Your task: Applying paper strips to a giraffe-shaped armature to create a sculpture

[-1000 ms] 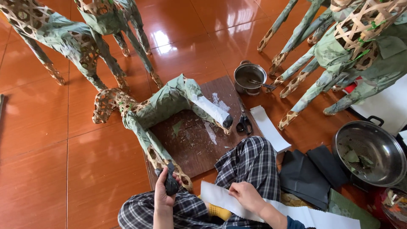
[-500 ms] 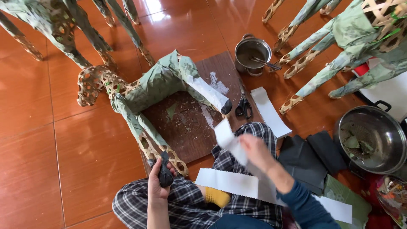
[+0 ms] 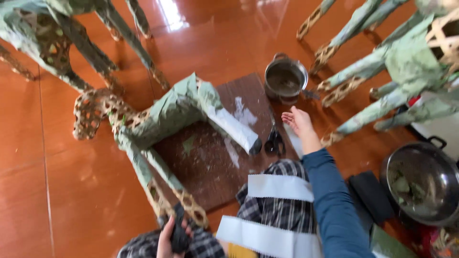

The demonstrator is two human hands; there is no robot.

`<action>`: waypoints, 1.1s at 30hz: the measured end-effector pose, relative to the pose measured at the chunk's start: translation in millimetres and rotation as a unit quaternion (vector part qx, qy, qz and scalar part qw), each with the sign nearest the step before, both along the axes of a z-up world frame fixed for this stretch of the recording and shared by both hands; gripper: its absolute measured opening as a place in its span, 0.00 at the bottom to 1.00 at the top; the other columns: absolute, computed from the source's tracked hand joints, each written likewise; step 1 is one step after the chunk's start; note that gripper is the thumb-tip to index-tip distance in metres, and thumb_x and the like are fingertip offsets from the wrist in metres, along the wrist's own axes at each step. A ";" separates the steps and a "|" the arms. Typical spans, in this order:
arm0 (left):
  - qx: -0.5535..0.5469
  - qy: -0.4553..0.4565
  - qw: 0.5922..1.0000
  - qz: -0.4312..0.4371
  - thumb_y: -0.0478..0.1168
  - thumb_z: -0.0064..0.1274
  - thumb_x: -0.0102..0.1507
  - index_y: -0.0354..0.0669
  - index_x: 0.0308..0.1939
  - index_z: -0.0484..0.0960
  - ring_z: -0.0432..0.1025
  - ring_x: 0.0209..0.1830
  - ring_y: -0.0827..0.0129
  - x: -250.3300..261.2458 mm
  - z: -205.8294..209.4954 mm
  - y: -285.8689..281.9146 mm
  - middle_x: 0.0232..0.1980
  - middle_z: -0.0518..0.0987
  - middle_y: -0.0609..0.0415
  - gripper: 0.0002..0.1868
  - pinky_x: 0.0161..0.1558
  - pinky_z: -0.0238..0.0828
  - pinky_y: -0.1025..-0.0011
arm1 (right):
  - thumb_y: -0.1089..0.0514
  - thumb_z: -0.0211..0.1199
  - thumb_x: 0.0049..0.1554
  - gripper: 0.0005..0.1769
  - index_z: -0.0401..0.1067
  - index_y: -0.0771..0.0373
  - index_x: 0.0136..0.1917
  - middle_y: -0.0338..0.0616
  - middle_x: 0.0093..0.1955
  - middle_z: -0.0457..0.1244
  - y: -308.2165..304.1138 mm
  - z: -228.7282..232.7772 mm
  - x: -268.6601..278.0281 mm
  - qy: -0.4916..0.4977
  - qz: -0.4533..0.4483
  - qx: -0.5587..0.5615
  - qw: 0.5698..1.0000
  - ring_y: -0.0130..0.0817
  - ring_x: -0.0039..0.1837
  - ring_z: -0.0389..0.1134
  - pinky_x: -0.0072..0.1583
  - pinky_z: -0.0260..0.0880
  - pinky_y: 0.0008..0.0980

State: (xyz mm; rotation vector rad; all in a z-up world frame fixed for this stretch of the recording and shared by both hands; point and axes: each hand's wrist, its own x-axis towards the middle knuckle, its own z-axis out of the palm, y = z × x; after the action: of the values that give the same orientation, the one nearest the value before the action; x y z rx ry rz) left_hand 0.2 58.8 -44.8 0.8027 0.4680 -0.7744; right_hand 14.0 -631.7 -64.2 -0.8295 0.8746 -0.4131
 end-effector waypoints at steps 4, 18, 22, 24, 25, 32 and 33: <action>-0.056 -0.015 0.997 -0.047 0.55 0.39 0.76 0.41 0.73 0.68 0.74 0.37 0.50 6.6 -32.3 12.0 0.43 0.76 0.43 0.28 0.38 0.77 0.45 | 0.56 0.59 0.71 0.17 0.67 0.70 0.67 0.55 0.58 0.64 -35.3 -47.5 46.2 -0.071 -0.073 0.057 0.993 0.45 0.49 0.71 0.50 0.80 0.36; -0.069 -0.069 0.995 -0.018 0.50 0.45 0.75 0.44 0.78 0.59 0.77 0.35 0.50 -11.8 -19.2 12.9 0.40 0.77 0.41 0.30 0.34 0.81 0.47 | 0.69 0.58 0.60 0.15 0.75 0.74 0.59 0.62 0.52 0.72 -56.7 -64.6 78.5 0.046 -0.206 0.114 0.971 0.48 0.40 0.75 0.35 0.76 0.26; -0.054 -0.077 0.996 -0.010 0.49 0.44 0.74 0.43 0.76 0.59 0.77 0.34 0.49 -15.0 -14.0 13.2 0.40 0.77 0.39 0.29 0.33 0.80 0.47 | 0.68 0.55 0.60 0.17 0.73 0.73 0.61 0.62 0.54 0.70 -61.2 -78.5 78.8 0.035 -0.213 0.138 0.967 0.46 0.40 0.74 0.33 0.69 0.19; -0.031 -0.066 0.997 0.007 0.48 0.46 0.74 0.36 0.72 0.67 0.76 0.34 0.48 -17.0 -7.0 12.1 0.41 0.78 0.38 0.26 0.33 0.78 0.50 | 0.68 0.56 0.59 0.15 0.74 0.72 0.58 0.60 0.50 0.71 -67.6 -90.8 79.5 0.007 -0.226 0.123 0.966 0.46 0.37 0.73 0.31 0.67 0.20; -0.028 -0.063 0.998 0.009 0.48 0.46 0.74 0.36 0.72 0.67 0.76 0.34 0.48 -20.0 -2.6 11.3 0.41 0.78 0.38 0.26 0.33 0.78 0.50 | 0.68 0.56 0.59 0.15 0.74 0.72 0.58 0.60 0.50 0.71 -60.0 -81.1 80.4 0.011 -0.225 0.125 0.966 0.46 0.37 0.73 0.31 0.67 0.20; 0.036 -0.045 0.998 0.025 0.47 0.43 0.76 0.31 0.67 0.67 0.74 0.35 0.52 -22.8 21.5 -0.6 0.40 0.76 0.39 0.23 0.34 0.75 0.54 | 0.70 0.56 0.58 0.17 0.75 0.74 0.60 0.56 0.48 0.73 -33.3 -18.7 91.2 -0.028 -0.153 0.033 0.987 0.40 0.34 0.71 0.31 0.64 0.20; 0.061 -0.044 0.997 0.031 0.47 0.43 0.76 0.27 0.62 0.68 0.74 0.35 0.52 -23.2 23.5 -2.3 0.42 0.75 0.38 0.22 0.33 0.76 0.53 | 0.69 0.54 0.58 0.17 0.75 0.75 0.59 0.57 0.48 0.73 -31.0 -12.3 93.5 -0.034 -0.122 0.031 0.992 0.39 0.34 0.71 0.33 0.65 0.21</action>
State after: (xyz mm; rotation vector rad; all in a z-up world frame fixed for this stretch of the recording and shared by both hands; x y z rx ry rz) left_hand -23.0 56.5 -21.2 0.9265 0.4630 -0.6547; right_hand 107.5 -662.7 -76.5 -0.6503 0.9239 -0.6214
